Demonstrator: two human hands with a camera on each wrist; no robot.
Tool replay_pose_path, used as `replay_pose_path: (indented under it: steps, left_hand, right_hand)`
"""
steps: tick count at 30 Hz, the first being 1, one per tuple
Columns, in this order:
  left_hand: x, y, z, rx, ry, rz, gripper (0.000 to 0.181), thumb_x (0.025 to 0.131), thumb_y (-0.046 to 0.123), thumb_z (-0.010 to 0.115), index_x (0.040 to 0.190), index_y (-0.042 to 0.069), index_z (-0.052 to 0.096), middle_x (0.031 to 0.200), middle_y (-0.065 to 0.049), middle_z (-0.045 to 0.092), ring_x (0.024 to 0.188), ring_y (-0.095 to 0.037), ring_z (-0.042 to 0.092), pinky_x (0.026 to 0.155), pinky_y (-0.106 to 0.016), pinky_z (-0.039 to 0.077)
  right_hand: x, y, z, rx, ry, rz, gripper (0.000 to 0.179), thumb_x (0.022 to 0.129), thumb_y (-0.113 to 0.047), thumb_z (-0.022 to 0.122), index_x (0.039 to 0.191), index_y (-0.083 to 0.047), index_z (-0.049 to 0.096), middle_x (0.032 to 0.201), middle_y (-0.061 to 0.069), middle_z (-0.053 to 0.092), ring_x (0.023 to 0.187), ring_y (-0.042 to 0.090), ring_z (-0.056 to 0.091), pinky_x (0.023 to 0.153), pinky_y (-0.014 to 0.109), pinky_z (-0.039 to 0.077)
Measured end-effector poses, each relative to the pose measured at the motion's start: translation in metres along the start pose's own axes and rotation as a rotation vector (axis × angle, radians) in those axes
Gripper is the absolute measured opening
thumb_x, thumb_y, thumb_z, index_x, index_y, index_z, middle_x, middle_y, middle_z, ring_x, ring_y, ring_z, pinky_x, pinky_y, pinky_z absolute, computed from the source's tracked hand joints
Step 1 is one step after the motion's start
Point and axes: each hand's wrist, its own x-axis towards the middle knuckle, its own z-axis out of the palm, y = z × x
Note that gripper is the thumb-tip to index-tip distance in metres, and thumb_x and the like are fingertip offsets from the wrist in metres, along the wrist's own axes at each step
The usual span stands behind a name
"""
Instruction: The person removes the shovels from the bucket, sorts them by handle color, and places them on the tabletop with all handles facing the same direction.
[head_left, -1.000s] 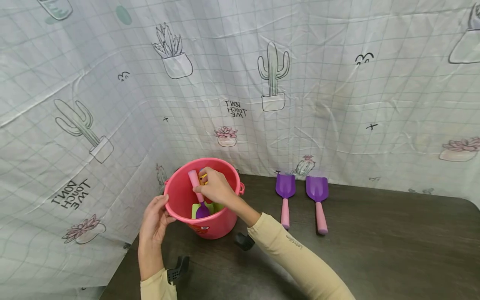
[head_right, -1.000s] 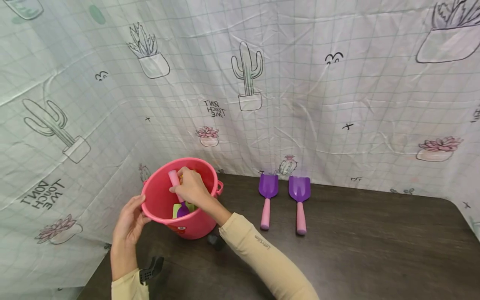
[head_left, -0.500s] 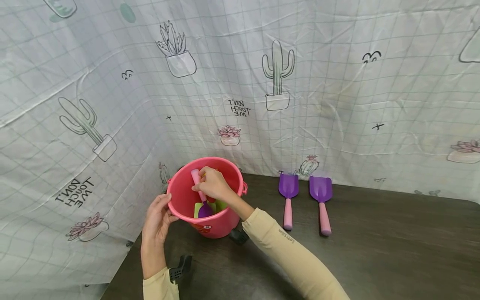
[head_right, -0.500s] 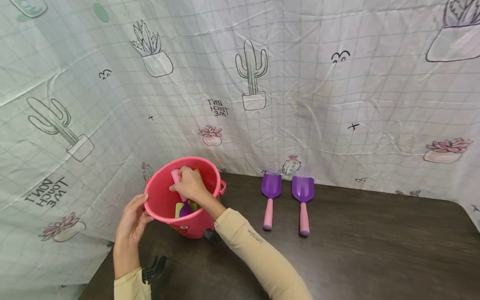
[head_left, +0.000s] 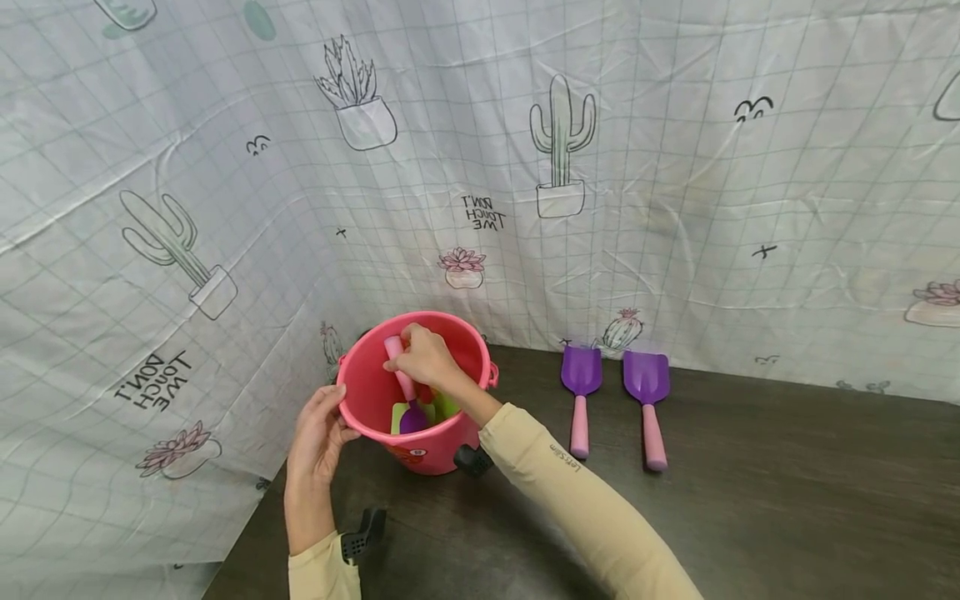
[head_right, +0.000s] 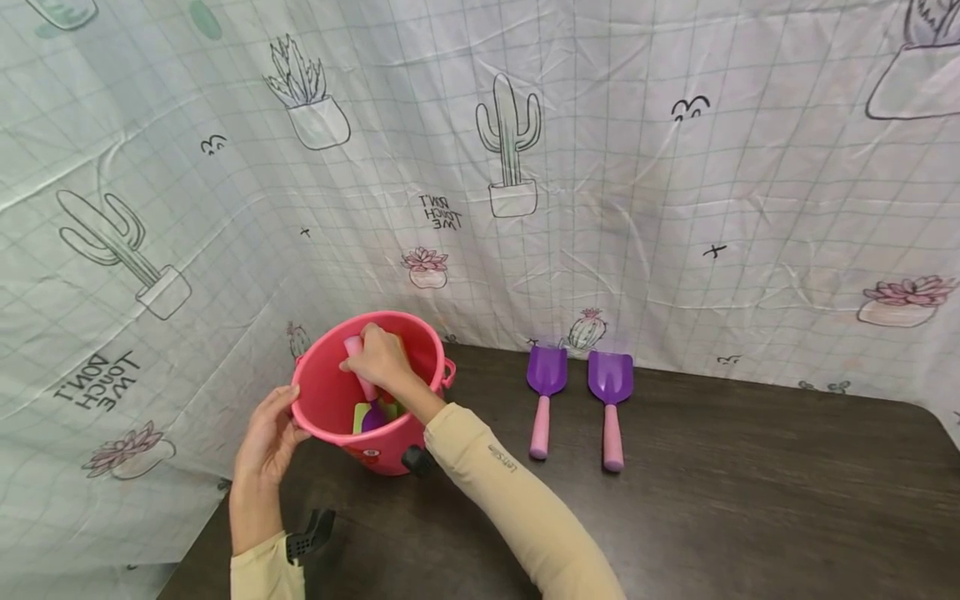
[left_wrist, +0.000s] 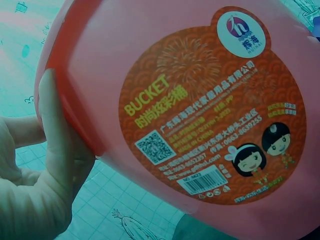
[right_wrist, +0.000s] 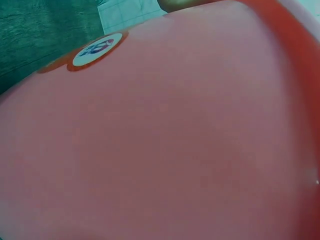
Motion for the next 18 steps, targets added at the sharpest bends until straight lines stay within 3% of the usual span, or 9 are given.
replay_pose_path:
  steps: [7,11,14,18]
  left_hand:
    - [0.0003,0.0015,0.0008,-0.003,-0.02,0.006,0.01,0.11,0.012,0.048,0.107,0.004,0.053,0.091,-0.008,0.068,0.07,-0.015,0.074,0.056,-0.023,0.06]
    - [-0.0001,0.0017,0.001,0.009,-0.007,0.004,0.009,0.11,0.013,0.05,0.108,0.004,0.053,0.092,-0.008,0.069,0.073,-0.016,0.076,0.058,-0.024,0.061]
    - [-0.0003,0.0019,0.0012,0.014,-0.007,0.007,0.009,0.11,0.013,0.05,0.108,0.004,0.053,0.092,-0.009,0.069,0.073,-0.016,0.076,0.058,-0.024,0.061]
    - [-0.0006,0.0027,0.0017,0.018,-0.013,0.008,0.01,0.11,0.013,0.049,0.108,0.003,0.052,0.092,-0.009,0.068,0.07,-0.014,0.075,0.057,-0.024,0.061]
  right_hand:
    - [0.0012,-0.0017,0.0043,0.002,-0.025,0.018,0.065,0.09,-0.013,0.077,0.146,0.004,0.048,0.122,0.018,0.066,0.092,0.025,0.063,0.072,0.034,0.062]
    - [0.0014,-0.0035,0.0042,-0.004,-0.04,0.034,0.055,0.089,-0.015,0.079,0.135,0.003,0.054,0.108,0.016,0.066,0.083,0.023,0.06,0.076,0.042,0.062]
    - [0.0033,-0.0042,0.0044,0.001,-0.06,0.062,0.053,0.089,-0.018,0.08,0.131,0.002,0.054,0.105,0.014,0.065,0.086,0.022,0.057,0.082,0.046,0.062]
    - [0.0054,-0.0035,0.004,0.09,-0.106,0.105,0.057,0.09,-0.016,0.078,0.135,0.003,0.05,0.114,0.015,0.061,0.095,0.027,0.057,0.09,0.05,0.06]
